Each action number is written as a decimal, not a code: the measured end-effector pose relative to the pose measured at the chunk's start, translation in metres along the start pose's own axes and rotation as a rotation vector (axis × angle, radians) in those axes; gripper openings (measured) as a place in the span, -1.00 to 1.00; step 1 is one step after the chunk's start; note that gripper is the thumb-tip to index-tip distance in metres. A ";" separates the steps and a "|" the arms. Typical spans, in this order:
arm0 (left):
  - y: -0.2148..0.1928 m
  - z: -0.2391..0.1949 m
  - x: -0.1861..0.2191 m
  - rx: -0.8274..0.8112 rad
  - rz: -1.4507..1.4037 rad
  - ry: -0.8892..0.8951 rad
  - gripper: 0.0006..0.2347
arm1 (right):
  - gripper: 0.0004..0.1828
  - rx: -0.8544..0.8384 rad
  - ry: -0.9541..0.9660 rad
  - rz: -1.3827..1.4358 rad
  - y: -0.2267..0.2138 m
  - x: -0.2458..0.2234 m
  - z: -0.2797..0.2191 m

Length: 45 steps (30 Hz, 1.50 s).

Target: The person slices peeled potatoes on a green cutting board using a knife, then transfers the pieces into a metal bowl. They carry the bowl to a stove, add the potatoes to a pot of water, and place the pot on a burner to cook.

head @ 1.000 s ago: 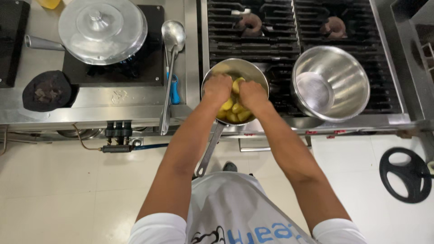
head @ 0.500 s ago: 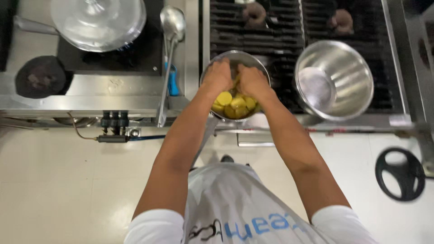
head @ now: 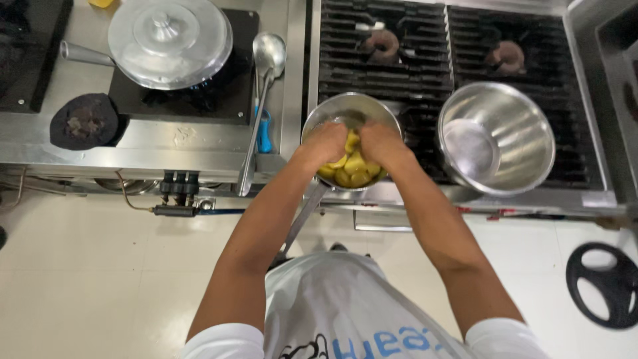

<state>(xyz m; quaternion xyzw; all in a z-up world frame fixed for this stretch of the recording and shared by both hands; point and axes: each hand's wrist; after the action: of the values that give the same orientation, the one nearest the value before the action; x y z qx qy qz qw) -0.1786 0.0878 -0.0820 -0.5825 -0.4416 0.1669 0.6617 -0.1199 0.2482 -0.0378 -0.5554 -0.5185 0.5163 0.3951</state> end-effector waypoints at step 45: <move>-0.050 -0.178 -0.008 0.298 -0.456 -0.345 -0.58 | -0.58 -0.025 -0.130 0.117 0.023 0.013 -0.016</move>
<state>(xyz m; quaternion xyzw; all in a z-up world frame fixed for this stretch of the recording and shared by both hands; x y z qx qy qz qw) -0.0590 -0.0418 -0.0271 -0.3284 -0.6369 0.1736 0.6756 -0.1011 0.2591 -0.0594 -0.5551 -0.5161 0.5669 0.3227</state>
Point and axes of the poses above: each hand's wrist, its own z-axis towards the middle knuckle, its own y-axis out of the palm, x = y × z, and after that the axes turned 11 degrees about x, right-handed
